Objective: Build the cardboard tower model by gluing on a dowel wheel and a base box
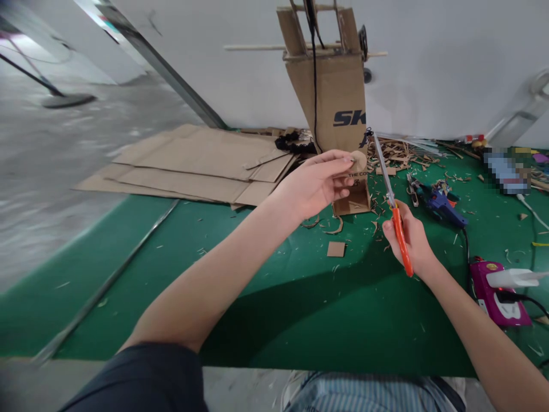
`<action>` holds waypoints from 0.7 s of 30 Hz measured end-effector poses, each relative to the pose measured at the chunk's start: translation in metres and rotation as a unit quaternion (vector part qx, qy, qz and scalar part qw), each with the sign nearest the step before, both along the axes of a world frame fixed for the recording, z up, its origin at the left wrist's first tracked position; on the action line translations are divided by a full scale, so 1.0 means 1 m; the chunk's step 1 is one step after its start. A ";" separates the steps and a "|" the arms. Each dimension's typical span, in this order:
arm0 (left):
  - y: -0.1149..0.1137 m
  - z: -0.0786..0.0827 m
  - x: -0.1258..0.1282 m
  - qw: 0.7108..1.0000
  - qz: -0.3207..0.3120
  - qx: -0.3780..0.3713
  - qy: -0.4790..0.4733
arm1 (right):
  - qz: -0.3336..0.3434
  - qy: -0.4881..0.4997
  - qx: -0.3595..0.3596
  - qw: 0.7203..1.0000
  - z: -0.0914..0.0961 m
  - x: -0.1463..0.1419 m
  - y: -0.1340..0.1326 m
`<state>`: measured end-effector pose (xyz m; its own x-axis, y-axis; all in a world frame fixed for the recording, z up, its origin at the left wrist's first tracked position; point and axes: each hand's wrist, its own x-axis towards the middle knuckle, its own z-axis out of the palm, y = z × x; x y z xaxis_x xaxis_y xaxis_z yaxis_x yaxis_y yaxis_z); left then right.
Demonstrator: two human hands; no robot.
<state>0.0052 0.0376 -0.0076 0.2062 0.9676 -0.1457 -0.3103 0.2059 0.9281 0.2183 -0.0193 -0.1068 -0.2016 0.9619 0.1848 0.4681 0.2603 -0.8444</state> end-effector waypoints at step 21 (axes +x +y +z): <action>-0.007 -0.007 0.014 0.996 0.006 0.039 -0.084 | 0.074 0.106 -0.013 0.992 0.007 -0.007 -0.005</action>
